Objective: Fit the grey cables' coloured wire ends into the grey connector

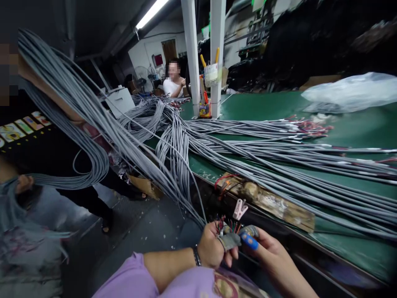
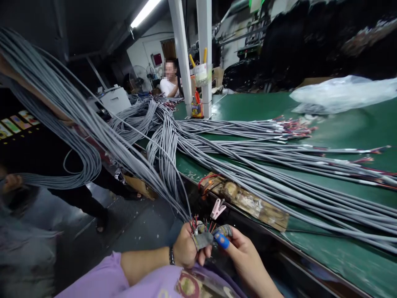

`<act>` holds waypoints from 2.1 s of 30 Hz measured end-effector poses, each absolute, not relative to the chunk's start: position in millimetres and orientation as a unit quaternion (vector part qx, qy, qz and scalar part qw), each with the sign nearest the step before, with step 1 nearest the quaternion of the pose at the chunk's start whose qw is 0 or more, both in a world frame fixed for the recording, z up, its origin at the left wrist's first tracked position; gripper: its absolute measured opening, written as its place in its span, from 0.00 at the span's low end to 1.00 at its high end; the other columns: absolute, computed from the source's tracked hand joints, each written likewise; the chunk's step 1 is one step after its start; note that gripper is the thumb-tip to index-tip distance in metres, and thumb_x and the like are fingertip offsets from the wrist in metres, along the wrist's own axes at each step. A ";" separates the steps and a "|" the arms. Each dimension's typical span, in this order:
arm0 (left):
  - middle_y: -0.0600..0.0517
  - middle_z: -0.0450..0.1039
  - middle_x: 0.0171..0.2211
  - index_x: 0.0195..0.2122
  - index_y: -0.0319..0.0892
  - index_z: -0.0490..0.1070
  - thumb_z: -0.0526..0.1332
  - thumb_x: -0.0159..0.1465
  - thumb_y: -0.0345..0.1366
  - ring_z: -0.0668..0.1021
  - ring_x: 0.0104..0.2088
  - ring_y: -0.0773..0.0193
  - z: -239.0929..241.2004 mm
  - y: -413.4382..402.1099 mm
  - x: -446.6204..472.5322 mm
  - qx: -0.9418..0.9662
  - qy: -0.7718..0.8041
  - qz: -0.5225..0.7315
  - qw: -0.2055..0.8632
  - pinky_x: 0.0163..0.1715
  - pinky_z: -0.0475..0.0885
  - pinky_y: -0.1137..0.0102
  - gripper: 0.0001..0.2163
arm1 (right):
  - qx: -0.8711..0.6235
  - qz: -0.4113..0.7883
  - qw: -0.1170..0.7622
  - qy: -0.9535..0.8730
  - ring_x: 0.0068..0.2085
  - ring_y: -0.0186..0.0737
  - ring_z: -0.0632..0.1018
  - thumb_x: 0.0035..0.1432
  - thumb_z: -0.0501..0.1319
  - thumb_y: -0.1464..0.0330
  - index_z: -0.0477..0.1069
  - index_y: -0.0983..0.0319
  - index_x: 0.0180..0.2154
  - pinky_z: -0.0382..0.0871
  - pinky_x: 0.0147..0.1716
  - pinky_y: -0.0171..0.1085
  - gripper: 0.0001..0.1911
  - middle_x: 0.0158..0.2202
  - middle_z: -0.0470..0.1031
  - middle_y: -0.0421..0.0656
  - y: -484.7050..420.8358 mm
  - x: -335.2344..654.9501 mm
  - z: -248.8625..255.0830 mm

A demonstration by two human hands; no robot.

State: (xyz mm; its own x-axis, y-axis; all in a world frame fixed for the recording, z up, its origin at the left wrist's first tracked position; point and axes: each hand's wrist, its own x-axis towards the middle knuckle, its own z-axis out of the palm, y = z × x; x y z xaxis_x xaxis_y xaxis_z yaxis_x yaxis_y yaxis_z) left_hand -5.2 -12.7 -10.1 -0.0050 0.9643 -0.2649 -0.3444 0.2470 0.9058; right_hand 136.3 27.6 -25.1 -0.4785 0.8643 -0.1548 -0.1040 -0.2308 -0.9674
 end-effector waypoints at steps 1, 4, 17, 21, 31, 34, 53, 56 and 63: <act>0.55 0.65 0.11 0.15 0.38 0.65 0.66 0.48 0.50 0.61 0.06 0.75 -9.5 -12.7 -5.3 0.328 0.480 0.517 0.628 0.05 0.50 0.76 0.20 | -0.373 0.686 0.355 -0.514 0.25 0.36 0.66 0.47 0.64 0.54 0.70 0.62 0.26 0.61 0.27 0.36 0.17 0.22 0.69 0.40 27.8 136.9 -26.2; 0.55 0.65 0.12 0.15 0.38 0.65 0.66 0.49 0.50 0.62 0.07 0.75 -6.3 -12.8 -5.4 0.342 0.483 0.502 0.630 0.06 0.50 0.76 0.20 | -0.380 0.674 0.367 -0.517 0.24 0.35 0.65 0.46 0.65 0.54 0.70 0.62 0.25 0.60 0.25 0.35 0.17 0.20 0.67 0.40 28.1 137.7 -27.3; 0.56 0.65 0.14 0.16 0.38 0.66 0.65 0.51 0.49 0.62 0.08 0.75 6.4 -15.4 -10.7 0.366 0.471 0.479 0.644 0.07 0.54 0.76 0.19 | -0.376 0.701 0.351 -0.493 0.24 0.36 0.65 0.43 0.66 0.53 0.70 0.61 0.25 0.60 0.25 0.36 0.18 0.21 0.68 0.41 24.5 137.7 -19.3; 0.56 0.66 0.14 0.19 0.38 0.67 0.65 0.49 0.51 0.62 0.08 0.75 5.1 -15.7 -9.9 0.342 0.481 0.488 0.644 0.07 0.53 0.76 0.19 | -0.377 0.704 0.351 -0.489 0.24 0.36 0.65 0.45 0.66 0.54 0.70 0.61 0.26 0.59 0.25 0.36 0.17 0.22 0.68 0.41 23.9 136.5 -21.4; 0.56 0.66 0.12 0.19 0.38 0.65 0.65 0.50 0.50 0.62 0.07 0.76 -7.2 -16.2 -8.7 0.312 0.492 0.510 0.633 0.06 0.49 0.77 0.19 | -0.354 0.732 0.362 -0.456 0.22 0.34 0.65 0.48 0.64 0.55 0.68 0.61 0.26 0.56 0.25 0.35 0.16 0.19 0.68 0.39 19.1 124.5 -6.4; 0.56 0.65 0.11 0.17 0.38 0.65 0.64 0.52 0.48 0.61 0.07 0.76 -10.5 -16.5 -9.1 0.310 0.495 0.514 0.629 0.06 0.49 0.78 0.19 | -0.356 0.729 0.373 -0.450 0.22 0.33 0.64 0.47 0.65 0.55 0.68 0.62 0.26 0.56 0.24 0.34 0.17 0.20 0.68 0.39 19.4 122.9 -6.2; 0.55 0.67 0.11 0.19 0.37 0.68 0.65 0.52 0.47 0.64 0.07 0.74 -18.6 -18.7 -11.4 0.298 0.470 0.546 0.626 0.06 0.53 0.79 0.17 | -0.332 0.726 0.379 -0.468 0.20 0.32 0.67 0.50 0.64 0.57 0.67 0.63 0.27 0.56 0.22 0.32 0.15 0.17 0.67 0.37 21.8 116.2 1.2; 0.54 0.65 0.10 0.15 0.36 0.67 0.64 0.52 0.47 0.64 0.07 0.75 -18.5 -17.9 -11.1 0.296 0.473 0.561 0.612 0.06 0.52 0.80 0.19 | -0.347 0.719 0.386 -0.463 0.21 0.31 0.66 0.49 0.65 0.56 0.67 0.63 0.27 0.56 0.22 0.32 0.16 0.18 0.66 0.36 21.1 114.0 -0.6; 0.54 0.68 0.12 0.16 0.37 0.68 0.66 0.49 0.46 0.63 0.07 0.75 -12.0 -14.3 -8.9 0.255 0.468 0.589 0.608 0.06 0.53 0.79 0.17 | -0.353 0.729 0.430 -0.399 0.21 0.30 0.61 0.51 0.60 0.51 0.65 0.62 0.23 0.59 0.24 0.33 0.21 0.17 0.61 0.35 27.0 119.3 -18.2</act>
State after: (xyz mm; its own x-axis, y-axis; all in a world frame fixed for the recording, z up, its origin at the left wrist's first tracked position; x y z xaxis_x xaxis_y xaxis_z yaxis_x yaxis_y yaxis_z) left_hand -8.9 -14.3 -12.0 -0.1308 0.9542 -0.2692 -0.4779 0.1772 0.8604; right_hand 119.3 27.0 -18.2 -0.3819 0.9081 -0.1716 -0.3451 -0.3124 -0.8851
